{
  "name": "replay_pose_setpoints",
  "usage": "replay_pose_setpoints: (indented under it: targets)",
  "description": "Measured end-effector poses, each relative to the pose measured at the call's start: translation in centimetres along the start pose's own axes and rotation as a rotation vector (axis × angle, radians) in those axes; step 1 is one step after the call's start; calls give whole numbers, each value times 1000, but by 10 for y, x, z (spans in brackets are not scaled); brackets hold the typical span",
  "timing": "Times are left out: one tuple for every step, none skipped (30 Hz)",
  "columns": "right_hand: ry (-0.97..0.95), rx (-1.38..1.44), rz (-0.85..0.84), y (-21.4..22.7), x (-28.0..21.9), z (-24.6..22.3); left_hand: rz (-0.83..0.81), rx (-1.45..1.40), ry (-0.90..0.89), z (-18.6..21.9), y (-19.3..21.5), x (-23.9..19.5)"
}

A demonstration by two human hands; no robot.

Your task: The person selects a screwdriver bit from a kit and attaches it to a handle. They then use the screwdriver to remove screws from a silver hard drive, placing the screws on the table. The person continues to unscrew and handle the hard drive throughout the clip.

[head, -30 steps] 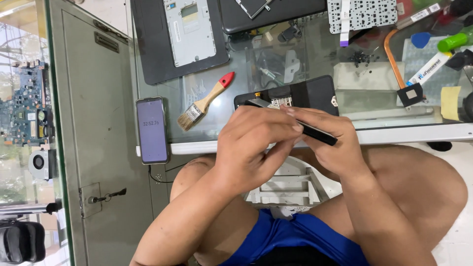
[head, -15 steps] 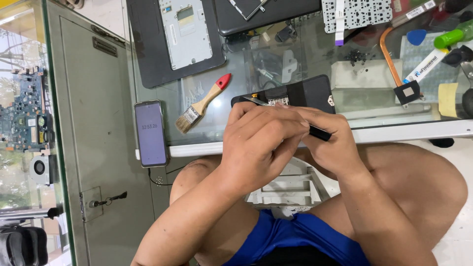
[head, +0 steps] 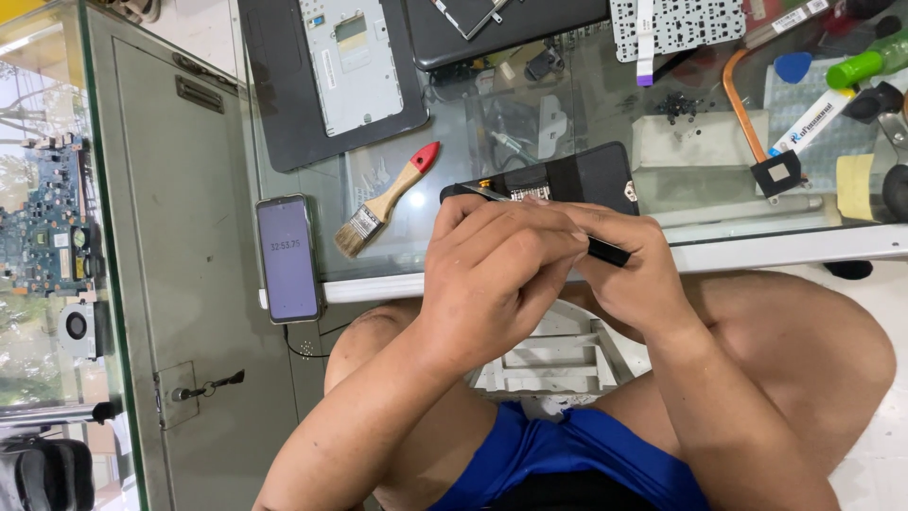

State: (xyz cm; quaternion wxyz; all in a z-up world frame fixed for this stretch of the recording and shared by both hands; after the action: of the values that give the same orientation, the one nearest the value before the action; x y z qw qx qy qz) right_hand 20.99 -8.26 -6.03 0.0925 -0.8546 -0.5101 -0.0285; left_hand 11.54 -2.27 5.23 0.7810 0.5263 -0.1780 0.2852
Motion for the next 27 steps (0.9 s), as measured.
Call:
replay_pose_setpoints:
  targets:
    - [2,8,-2,0,0,-1,2,8,-8,1,0,0]
    - [3,8,-1,0,0,-3,2,8,-10,1,0,1]
    - [-16,13,-3,-1,1,-3,4,11,-14,1,0,1]
    - [-36,19,-7,-2,1,-3,6,15,-16,1,0,1]
    - [-35,19,-7,-2,1,-3,6,16,-16,1,0,1]
    - [-19,12,-15,-3,1,-5,10,33,-38,3,1,1]
    - [-4,5,-24,-3,1,-7,13,49,-60,5,1,0]
    - [-4,5,-23,-4,1,-7,13,49,-60,5,1,1]
    - [3,-21,-20,-4,1,-9,20,78,-80,7,2,1]
    - [10,-47,-15,-4,1,-10,26,106,-102,9,2,1]
    - [10,-47,-13,-4,1,-10,25,105,-103,11,3,3]
    - [10,-11,-22,-5,1,-10,39,134,-124,15,4,4]
    - [9,25,-31,-5,0,-10,52,163,-144,18,6,4]
    - [10,24,-31,-5,1,-10,52,163,-145,19,6,5]
    - [8,30,-32,-6,1,-10,61,175,-151,20,6,5]
    - [6,37,-31,-6,0,-10,69,187,-157,21,7,5]
    - [6,37,-30,-6,1,-11,68,186,-158,22,8,5]
    - [-14,33,-22,-5,1,-10,56,201,-165,23,8,6]
    - [-33,30,-15,-5,1,-9,44,216,-172,25,8,7]
    - [-34,30,-12,-5,2,-9,42,214,-173,27,9,10]
    - [-61,37,3,-3,2,-7,49,256,-193,30,11,12]
    - [-89,46,16,-2,2,-4,56,298,-212,34,13,14]
    - [-91,47,16,-3,2,-7,54,298,-211,35,13,15]
    - [-96,56,20,-4,2,-9,36,297,-211,36,13,16]
    - [-102,65,24,-4,3,-11,18,296,-211,36,12,18]
    - [-104,66,27,-4,3,-10,15,293,-211,35,11,19]
    - [-92,70,36,-3,3,-10,10,266,-214,35,10,19]
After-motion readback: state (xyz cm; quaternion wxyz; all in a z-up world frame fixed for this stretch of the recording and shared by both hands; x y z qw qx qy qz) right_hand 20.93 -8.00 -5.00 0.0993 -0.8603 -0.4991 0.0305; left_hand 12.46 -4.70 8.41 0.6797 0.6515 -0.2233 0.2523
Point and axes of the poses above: each hand's wrist, its own x-axis towards the middle knuckle, its own y-axis out of the back of the hand, z = x × y, the point moved 9 cm from there along x, towards the middle knuckle, and after that the axes turned 10 degrees about x, right-handed, at the moved point
